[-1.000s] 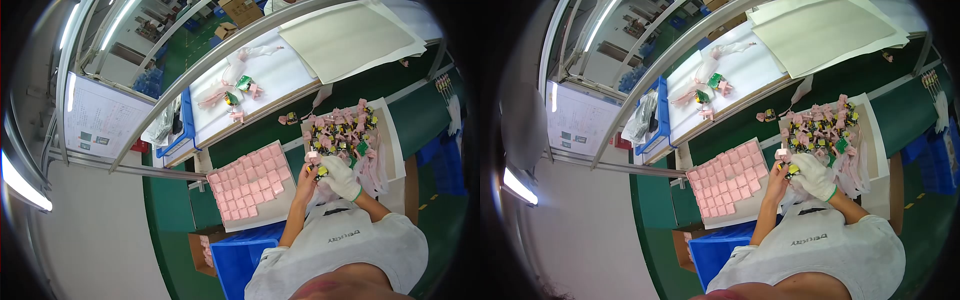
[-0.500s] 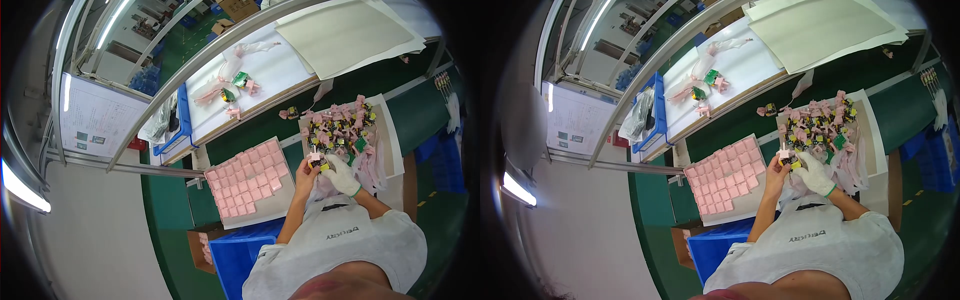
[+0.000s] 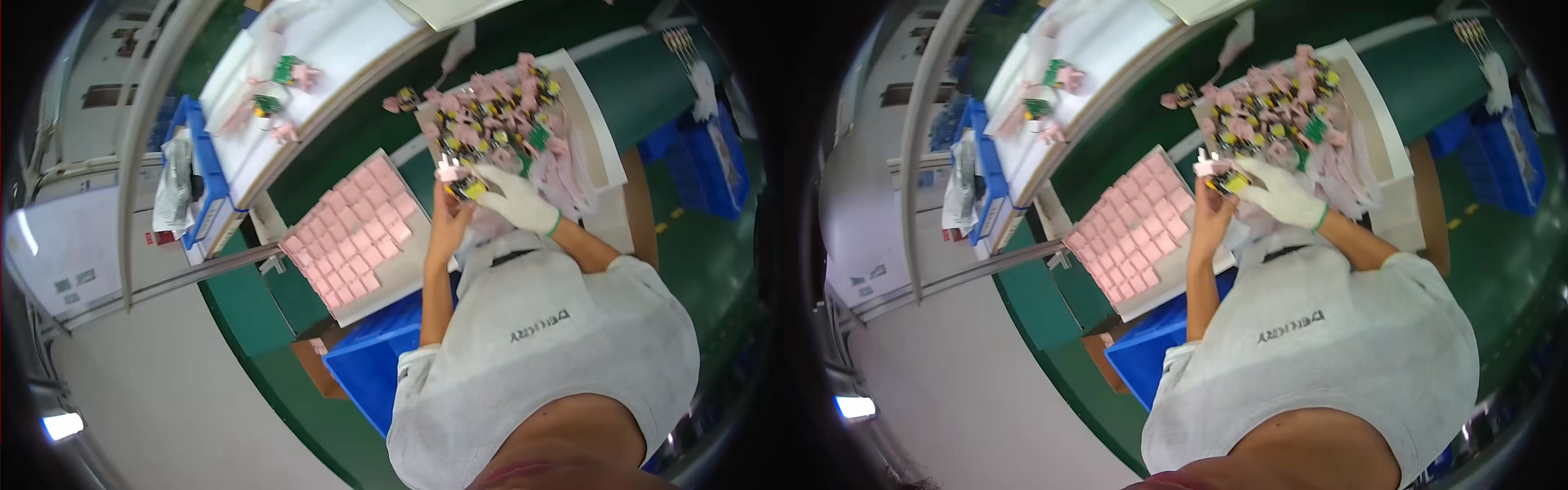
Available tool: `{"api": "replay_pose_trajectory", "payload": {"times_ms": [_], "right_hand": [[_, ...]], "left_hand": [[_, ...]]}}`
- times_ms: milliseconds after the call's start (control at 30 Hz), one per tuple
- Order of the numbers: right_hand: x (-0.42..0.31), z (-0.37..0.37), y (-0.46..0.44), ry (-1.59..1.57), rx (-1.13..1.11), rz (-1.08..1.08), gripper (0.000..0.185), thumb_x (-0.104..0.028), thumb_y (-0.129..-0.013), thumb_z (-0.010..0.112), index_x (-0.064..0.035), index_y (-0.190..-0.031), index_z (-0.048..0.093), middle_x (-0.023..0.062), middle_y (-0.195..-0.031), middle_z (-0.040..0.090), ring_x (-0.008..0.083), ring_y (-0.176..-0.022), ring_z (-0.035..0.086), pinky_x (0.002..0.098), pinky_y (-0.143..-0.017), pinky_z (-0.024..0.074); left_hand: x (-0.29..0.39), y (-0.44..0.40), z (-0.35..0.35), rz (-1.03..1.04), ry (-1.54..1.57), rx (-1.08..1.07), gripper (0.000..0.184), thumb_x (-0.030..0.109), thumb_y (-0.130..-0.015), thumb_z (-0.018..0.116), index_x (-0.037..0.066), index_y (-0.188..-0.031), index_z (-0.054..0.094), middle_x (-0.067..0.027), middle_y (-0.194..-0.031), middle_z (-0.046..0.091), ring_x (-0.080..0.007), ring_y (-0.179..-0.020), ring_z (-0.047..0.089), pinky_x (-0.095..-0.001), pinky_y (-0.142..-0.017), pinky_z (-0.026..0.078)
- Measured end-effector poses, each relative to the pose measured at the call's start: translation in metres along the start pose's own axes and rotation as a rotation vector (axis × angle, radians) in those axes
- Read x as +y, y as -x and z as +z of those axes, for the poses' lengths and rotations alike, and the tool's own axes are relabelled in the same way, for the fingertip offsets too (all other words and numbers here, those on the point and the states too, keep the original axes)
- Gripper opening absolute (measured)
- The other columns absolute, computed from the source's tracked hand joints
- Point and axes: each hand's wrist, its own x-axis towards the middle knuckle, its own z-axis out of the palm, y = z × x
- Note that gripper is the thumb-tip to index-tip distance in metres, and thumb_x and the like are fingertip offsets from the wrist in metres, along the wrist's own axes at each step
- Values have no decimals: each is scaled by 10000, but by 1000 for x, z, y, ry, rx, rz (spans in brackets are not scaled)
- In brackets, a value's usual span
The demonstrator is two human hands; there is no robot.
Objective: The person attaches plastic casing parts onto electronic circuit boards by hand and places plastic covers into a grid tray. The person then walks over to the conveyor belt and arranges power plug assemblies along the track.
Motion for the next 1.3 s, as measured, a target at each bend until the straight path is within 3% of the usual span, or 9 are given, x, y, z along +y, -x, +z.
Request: {"api": "replay_pose_trajectory", "payload": {"times_ms": [67, 167, 233, 333, 533, 767, 967, 1200, 1300], "right_hand": [[-2, 0, -1, 40, -6, 53, 477, -155, -860, 627, 18, -1276, 473, 155, -1123, 608, 233, -1045, 593, 341, -896, 453], [-5, -2, -3, 117, -41, 91, 487, -157, -848, 634, 4, -1278, 471, 170, -1126, 607, 257, -1053, 597, 354, -896, 453], [1, 1, -5, 168, -91, 170, 472, -113, -857, 616, -1, -1290, 463, 124, -1134, 593, 192, -1055, 569, 317, -905, 447], [21, 9, -7, 163, -102, 204, 458, -94, -865, 605, -6, -1290, 459, 92, -1125, 587, 156, -1050, 555, 300, -902, 448], [9, 2, -11, -153, -164, 360, 443, -93, -884, 584, -12, -1299, 450, 63, -1096, 586, 146, -1038, 551, 304, -883, 460], [16, 9, -10, -264, -43, 161, 452, -117, -886, 595, 22, -1296, 462, 85, -1127, 584, 144, -1037, 560, 301, -895, 461], [6, 1, -8, -116, -56, 130, 373, -92, -900, 568, -1, -1255, 497, 46, -1104, 551, 128, -987, 538, 269, -870, 450], [1, 4, -11, -277, -16, 31, 346, -129, -918, 551, -23, -1244, 507, 24, -1028, 552, 105, -898, 543, 253, -781, 461], [-23, 1, -3, -411, -182, 244, 371, -132, -926, 529, -30, -1278, 469, 31, -1028, 546, 87, -882, 543, 237, -747, 462]], "left_hand": [[-2, -1, 3, 134, 13, 86, 691, -36, -858, 585, 100, -1430, 222, -80, -1027, 597, -122, -801, 576, -239, -597, 478], [-5, 4, 7, 101, -19, 137, 700, -34, -858, 586, 103, -1440, 222, -90, -1041, 600, -128, -806, 582, -240, -586, 478], [-2, 5, 7, 98, -42, 166, 705, -33, -858, 587, 105, -1445, 222, -95, -1048, 601, -131, -808, 585, -241, -580, 477], [4, 8, 10, -24, -116, 219, 703, -63, -852, 557, 83, -1454, 225, -114, -1161, 570, -176, -967, 578, -268, -778, 464], [-2, 6, 3, -83, -83, 190, 642, -21, -867, 594, 76, -1417, 276, -102, -1113, 584, -171, -932, 588, -285, -750, 486], [-15, 1, 5, 64, 204, 193, 534, 50, -893, 599, 75, -1347, 318, -120, -1097, 603, -168, -903, 620, -304, -743, 526], [-10, -1, 1, -55, 418, 274, 412, 86, -910, 588, 85, -1293, 437, -74, -1101, 595, -146, -976, 599, -285, -812, 514], [16, 0, 10, 37, 254, 289, 296, 63, -866, 647, 47, -1148, 557, -21, -1059, 586, -101, -935, 573, -235, -789, 486], [19, 1, 9, 75, 201, 314, 300, 54, -848, 670, 36, -1130, 567, -9, -1046, 584, -91, -923, 566, -224, -781, 478]]}}
